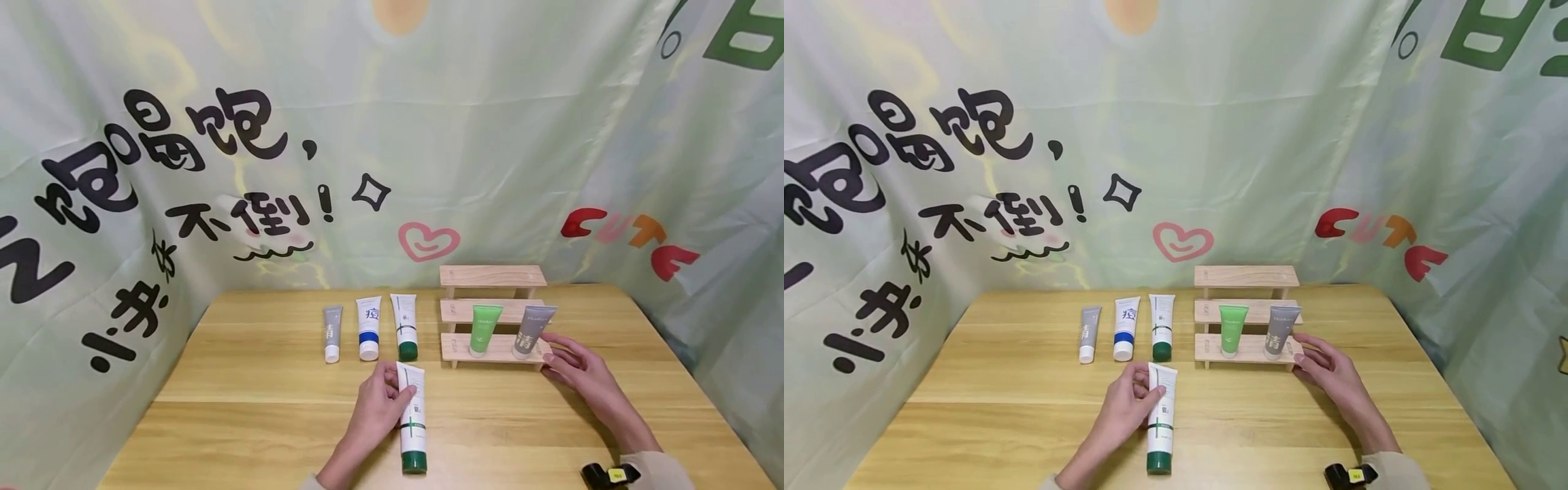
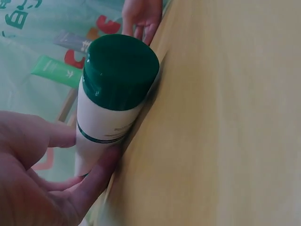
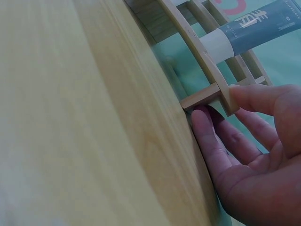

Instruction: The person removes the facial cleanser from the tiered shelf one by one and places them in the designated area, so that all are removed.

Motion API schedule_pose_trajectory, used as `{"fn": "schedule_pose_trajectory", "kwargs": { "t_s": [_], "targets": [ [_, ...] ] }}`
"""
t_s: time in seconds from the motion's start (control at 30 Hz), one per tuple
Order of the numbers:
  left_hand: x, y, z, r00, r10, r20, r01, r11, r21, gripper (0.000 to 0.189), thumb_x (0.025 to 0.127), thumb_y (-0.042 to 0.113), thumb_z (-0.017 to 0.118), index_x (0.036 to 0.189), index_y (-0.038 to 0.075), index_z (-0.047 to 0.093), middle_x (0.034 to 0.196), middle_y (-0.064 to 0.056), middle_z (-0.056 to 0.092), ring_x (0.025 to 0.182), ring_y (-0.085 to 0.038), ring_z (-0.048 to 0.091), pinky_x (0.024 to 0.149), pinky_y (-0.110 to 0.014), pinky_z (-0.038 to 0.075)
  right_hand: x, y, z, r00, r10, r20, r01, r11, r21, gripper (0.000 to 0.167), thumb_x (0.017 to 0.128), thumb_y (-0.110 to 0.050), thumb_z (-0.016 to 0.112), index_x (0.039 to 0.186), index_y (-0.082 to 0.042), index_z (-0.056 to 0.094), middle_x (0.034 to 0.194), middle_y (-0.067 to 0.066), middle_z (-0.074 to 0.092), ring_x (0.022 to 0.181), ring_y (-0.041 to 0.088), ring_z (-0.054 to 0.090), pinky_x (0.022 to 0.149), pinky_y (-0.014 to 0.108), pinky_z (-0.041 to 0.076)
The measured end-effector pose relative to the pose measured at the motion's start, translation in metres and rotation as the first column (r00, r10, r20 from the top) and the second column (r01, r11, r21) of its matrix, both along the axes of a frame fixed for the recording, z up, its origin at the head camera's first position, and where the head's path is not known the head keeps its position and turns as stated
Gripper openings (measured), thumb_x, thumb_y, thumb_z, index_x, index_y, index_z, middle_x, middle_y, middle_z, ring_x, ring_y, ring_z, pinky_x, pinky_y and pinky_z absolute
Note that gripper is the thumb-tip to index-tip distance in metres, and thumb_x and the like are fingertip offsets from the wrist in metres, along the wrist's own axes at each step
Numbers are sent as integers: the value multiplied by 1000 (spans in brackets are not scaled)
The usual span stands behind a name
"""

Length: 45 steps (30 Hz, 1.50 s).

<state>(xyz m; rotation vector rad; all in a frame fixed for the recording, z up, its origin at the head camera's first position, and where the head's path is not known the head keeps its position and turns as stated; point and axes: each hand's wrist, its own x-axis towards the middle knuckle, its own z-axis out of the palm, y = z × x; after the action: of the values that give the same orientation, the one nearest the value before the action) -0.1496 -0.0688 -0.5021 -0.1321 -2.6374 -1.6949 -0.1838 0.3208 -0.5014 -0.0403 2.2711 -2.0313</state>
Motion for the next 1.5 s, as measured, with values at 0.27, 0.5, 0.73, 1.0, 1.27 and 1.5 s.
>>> {"fn": "schedule_pose_trajectory", "kwargs": {
  "t_s": [0.27, 0.5, 0.73, 1.0, 1.27, 1.5],
  "targets": [
    [2, -2, 5, 998, -5, 64, 12, 994, -107, 43, 94, 15, 76, 127, -7, 60, 86, -2, 57, 68, -13, 56, 48, -23, 49, 2, 1, -1, 1000, 8, 8, -8, 1000, -3, 61, 104, -21, 63, 153, 6, 37, 123, -13, 63, 109, 1, 65, 89, 27, 58],
    [2, -3, 5, 994, 12, 107, -7, 999, -45, 51, 96, 14, 74, 135, -11, 53, 88, -6, 55, 62, -13, 59, 43, -27, 54, 2, 0, 1, 1000, 10, 3, -10, 1000, 23, 61, 104, -23, 63, 153, 4, 38, 129, -7, 60, 111, -1, 63, 90, 27, 57],
    [1, -11, 11, 998, 6, 59, 0, 995, -97, 53, 95, 15, 74, 136, -10, 52, 97, -8, 58, 69, -14, 61, 50, -27, 55, 2, -4, 1, 1000, 12, 2, -12, 999, 43, 61, 105, -24, 62, 153, 5, 37, 140, 13, 57, 110, 1, 64, 90, 27, 57],
    [-5, 2, 34, 986, -24, -164, 9, 996, -92, 43, 96, 11, 72, 135, -1, 57, 110, -13, 63, 93, -20, 62, 74, -29, 56, 3, -1, 0, 1000, 7, -4, -7, 999, 51, 62, 105, -26, 61, 153, 4, 37, 142, 12, 56, 111, -2, 62, 90, 26, 57],
    [-9, 36, 54, 972, -133, -195, 158, 980, 118, 39, 99, 13, 70, 135, 8, 58, 114, -6, 63, 102, -20, 64, 83, -29, 59, 3, -1, -2, 1000, 9, -11, -8, 1000, 8, 60, 104, -21, 62, 152, 7, 38, 131, -5, 60, 111, -2, 63, 89, 26, 57],
    [-19, 65, 64, 973, -133, -186, 183, 940, 287, 33, 98, 13, 70, 130, 9, 61, 120, -9, 64, 110, -24, 63, 91, -36, 57, 1, -1, 1, 1000, 8, -16, -8, 1000, 19, 60, 104, -21, 62, 152, 7, 38, 137, 5, 58, 111, -2, 63, 90, 27, 57]
  ]
}}
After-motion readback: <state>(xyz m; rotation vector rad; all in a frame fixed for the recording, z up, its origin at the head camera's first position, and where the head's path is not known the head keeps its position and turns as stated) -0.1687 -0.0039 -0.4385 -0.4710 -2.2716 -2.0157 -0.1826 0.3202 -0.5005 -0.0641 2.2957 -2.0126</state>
